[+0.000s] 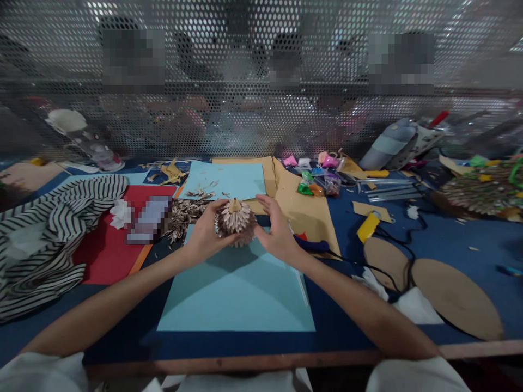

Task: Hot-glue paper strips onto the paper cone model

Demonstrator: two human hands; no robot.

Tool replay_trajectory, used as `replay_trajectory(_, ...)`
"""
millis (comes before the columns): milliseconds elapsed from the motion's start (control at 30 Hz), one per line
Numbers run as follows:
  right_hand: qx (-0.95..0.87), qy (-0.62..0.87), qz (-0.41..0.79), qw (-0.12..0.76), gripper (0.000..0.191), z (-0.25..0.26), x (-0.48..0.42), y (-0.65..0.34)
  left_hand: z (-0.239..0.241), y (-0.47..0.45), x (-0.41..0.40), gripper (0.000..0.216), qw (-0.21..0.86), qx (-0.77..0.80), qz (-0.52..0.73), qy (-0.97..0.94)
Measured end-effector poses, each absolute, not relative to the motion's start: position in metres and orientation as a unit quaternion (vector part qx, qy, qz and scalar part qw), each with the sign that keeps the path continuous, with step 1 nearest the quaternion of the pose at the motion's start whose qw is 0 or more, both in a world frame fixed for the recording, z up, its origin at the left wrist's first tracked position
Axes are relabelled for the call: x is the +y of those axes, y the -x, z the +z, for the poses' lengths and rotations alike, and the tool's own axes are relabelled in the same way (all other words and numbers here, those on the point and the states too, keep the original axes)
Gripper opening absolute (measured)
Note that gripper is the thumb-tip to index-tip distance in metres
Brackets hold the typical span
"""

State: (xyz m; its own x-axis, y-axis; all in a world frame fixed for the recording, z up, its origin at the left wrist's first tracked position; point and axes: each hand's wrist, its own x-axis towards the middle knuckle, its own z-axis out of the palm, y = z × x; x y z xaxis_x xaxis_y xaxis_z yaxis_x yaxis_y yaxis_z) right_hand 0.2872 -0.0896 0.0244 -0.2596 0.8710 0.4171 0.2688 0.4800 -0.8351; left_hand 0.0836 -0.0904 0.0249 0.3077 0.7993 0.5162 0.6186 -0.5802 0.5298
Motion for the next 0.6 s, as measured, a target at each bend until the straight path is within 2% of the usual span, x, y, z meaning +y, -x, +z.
replay_trajectory(133,-0.749,0.485,0.213,0.398,0.055,0.025,-0.088,-0.306,0.016,-0.085,-0.09,0.075,0.108,0.452,0.395,-0.793)
replay_trajectory(233,-0.78,0.533,0.153,0.29,0.057,0.023,-0.09,-0.327,0.013,-0.086,-0.09,0.076,0.106,0.459,0.392,-0.79)
replay_trajectory(400,-0.793,0.59,0.126,0.088,0.055,0.018,-0.099,-0.359,0.014,-0.086,-0.089,0.076,0.115,0.47,0.378,-0.789)
replay_trajectory(500,-0.799,0.588,0.121,0.045,0.055,0.013,-0.102,-0.371,0.013,-0.087,-0.09,0.077,0.134,0.478,0.384,-0.778)
replay_trajectory(600,-0.81,0.573,0.122,0.041,0.051,0.011,-0.105,-0.377,0.012,-0.087,-0.091,0.076,0.15,0.483,0.392,-0.769)
